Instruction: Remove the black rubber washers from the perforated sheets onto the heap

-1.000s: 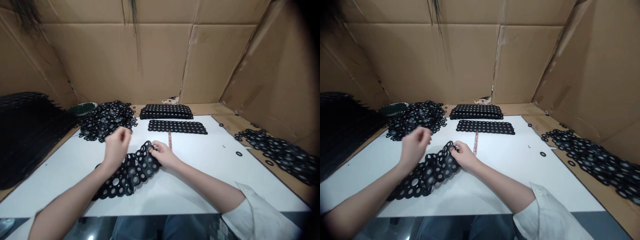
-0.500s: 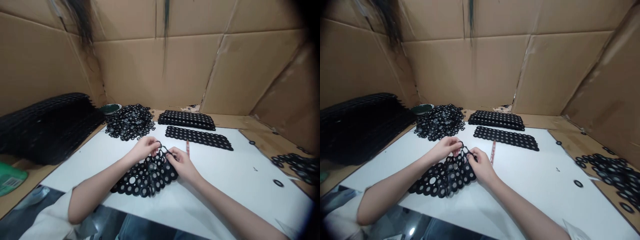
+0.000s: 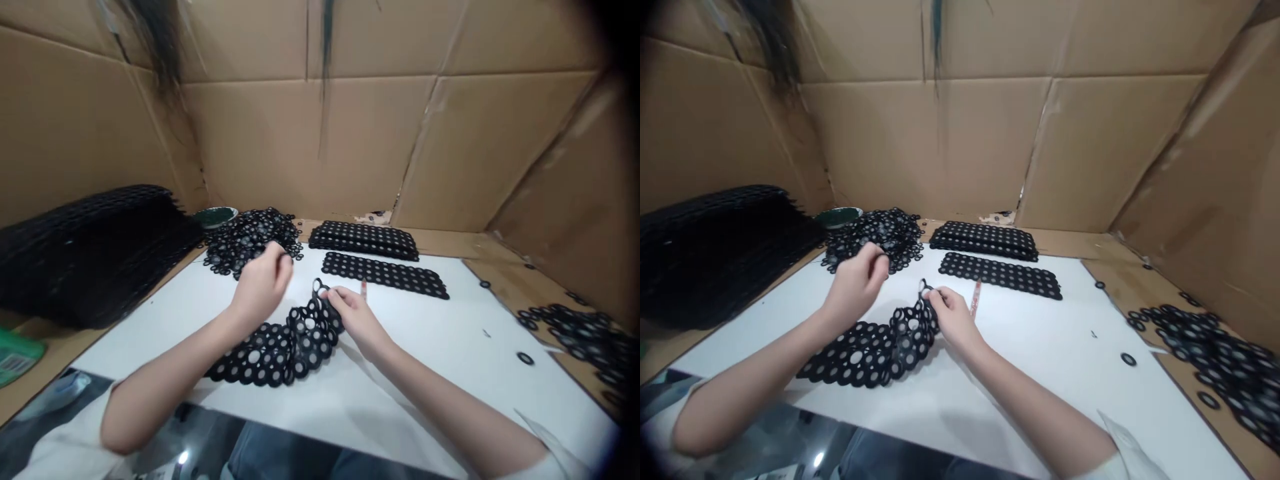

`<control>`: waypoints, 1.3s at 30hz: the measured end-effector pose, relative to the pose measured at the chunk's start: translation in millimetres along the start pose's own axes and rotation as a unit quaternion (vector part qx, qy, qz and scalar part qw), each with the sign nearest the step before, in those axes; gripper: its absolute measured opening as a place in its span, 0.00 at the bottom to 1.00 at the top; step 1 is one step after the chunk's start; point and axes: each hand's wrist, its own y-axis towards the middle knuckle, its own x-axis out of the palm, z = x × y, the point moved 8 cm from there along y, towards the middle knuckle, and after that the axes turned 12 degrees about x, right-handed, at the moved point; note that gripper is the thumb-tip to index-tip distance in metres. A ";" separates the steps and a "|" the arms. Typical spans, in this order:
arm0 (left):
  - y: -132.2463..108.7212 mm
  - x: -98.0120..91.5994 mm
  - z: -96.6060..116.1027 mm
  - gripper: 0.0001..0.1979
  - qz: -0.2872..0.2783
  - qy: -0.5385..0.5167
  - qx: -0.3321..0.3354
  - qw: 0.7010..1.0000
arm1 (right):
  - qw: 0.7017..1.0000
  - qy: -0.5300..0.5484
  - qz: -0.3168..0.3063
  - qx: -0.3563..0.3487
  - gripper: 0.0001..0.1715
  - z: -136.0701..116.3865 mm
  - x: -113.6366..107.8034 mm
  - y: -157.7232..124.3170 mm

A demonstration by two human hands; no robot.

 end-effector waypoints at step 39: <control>-73.4 32.1 48.4 0.10 -0.173 0.107 0.123 0.971 | 0.978 0.173 -0.104 0.059 0.15 10.8 29.3 -24.9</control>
